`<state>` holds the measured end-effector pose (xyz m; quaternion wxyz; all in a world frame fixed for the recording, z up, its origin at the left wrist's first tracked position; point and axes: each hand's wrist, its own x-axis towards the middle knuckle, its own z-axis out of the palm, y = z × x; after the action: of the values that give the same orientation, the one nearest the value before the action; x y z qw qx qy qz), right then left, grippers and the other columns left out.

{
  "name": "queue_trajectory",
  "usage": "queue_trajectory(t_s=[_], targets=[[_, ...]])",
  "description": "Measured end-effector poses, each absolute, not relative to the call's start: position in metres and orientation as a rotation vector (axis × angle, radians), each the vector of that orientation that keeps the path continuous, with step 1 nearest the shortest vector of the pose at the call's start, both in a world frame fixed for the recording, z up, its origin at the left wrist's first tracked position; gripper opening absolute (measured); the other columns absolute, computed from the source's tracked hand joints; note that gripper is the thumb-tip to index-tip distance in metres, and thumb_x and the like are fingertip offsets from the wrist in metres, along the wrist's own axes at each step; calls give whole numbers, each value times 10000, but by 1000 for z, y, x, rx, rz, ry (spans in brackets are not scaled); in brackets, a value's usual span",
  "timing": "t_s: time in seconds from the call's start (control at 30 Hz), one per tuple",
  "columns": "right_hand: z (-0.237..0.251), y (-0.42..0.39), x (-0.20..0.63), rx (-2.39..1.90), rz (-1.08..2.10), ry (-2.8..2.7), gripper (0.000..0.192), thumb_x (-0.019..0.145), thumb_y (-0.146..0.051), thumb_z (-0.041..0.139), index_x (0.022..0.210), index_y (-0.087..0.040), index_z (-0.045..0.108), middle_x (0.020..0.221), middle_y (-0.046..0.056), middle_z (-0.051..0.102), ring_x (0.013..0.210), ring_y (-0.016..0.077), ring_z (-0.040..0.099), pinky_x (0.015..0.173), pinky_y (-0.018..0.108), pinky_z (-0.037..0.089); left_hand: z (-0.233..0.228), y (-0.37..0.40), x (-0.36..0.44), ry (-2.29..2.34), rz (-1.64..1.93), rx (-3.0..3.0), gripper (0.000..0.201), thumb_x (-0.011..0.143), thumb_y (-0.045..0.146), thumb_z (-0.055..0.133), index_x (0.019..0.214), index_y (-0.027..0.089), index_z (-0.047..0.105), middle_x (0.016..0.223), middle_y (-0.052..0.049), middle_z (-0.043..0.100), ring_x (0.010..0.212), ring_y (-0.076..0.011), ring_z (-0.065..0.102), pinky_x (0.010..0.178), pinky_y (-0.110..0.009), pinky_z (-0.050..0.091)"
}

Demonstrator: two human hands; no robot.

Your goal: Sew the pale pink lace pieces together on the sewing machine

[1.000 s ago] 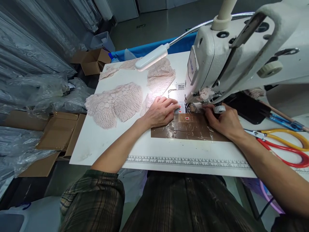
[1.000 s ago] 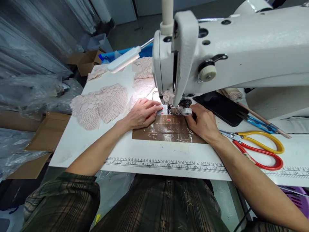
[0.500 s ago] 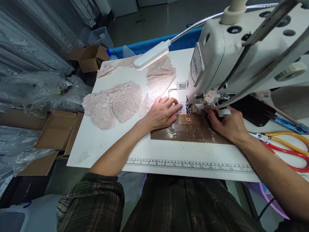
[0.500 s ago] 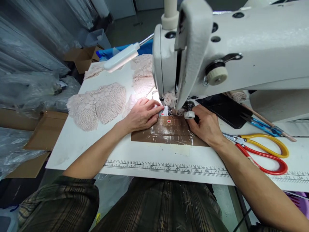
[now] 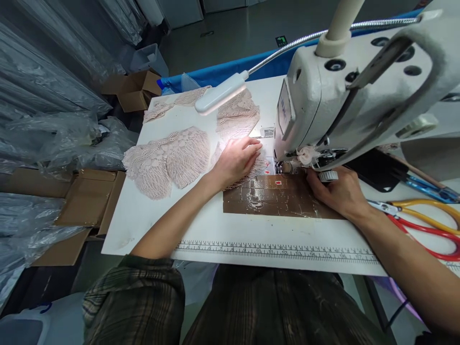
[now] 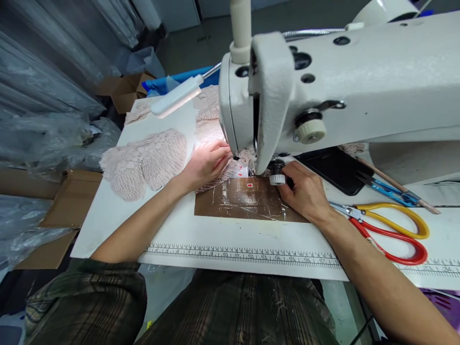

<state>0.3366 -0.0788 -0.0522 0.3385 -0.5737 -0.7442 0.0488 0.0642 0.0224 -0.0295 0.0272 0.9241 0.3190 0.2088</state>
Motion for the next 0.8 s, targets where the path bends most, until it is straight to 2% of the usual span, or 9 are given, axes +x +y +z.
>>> queue_trajectory(t_s=[0.1, 0.2, 0.27, 0.4, 0.6, 0.8], targets=[[-51, -78, 336, -1524, 157, -1926, 238, 905, -321, 530, 686, -241, 576, 697, 48, 672, 578, 189, 607, 543, 338, 421, -22, 31, 64, 971, 386, 2906, 214, 1027, 268, 461, 962, 186, 647, 1084, -110, 682, 781, -183, 618, 682, -361, 419], [-48, -77, 336, -1502, 202, -1921, 257, 905, -325, 517, 666, -248, 574, 689, 52, 671, 599, 207, 620, 559, 357, 445, -18, 31, 57, 963, 302, 2895, 245, 1033, 336, 472, 945, 188, 646, 932, -70, 665, 671, -158, 558, 615, -334, 362], [-48, -76, 336, -1499, 234, -1915, 295, 915, -331, 502, 638, -252, 562, 681, 60, 666, 614, 220, 628, 568, 372, 460, -17, 28, 52, 939, 324, 2909, 243, 1032, 330, 481, 906, 185, 630, 888, -61, 653, 688, -162, 556, 643, -341, 375], [-49, -78, 337, -1537, 258, -1909, 334, 929, -349, 516, 609, -256, 547, 679, 65, 663, 620, 238, 632, 574, 396, 475, -20, 16, 48, 795, 500, 2993, 229, 1040, 254, 441, 864, 180, 567, 1051, -95, 677, 861, -190, 592, 781, -390, 443], [-54, -79, 338, -1500, 221, -1918, 226, 924, -305, 540, 725, -241, 628, 773, 72, 705, 684, 244, 668, 619, 389, 500, -30, -1, 49, 746, 522, 3152, 322, 1050, 158, 388, 808, 228, 588, 771, -17, 632, 641, -149, 452, 781, -428, 468], [-56, -77, 336, -1455, 167, -1905, 165, 899, -305, 566, 838, -228, 698, 846, 63, 723, 717, 224, 680, 624, 347, 500, -31, -4, 46, 760, 531, 3181, 317, 1019, 135, 418, 829, 263, 637, 758, -18, 608, 662, -157, 452, 824, -483, 482]])
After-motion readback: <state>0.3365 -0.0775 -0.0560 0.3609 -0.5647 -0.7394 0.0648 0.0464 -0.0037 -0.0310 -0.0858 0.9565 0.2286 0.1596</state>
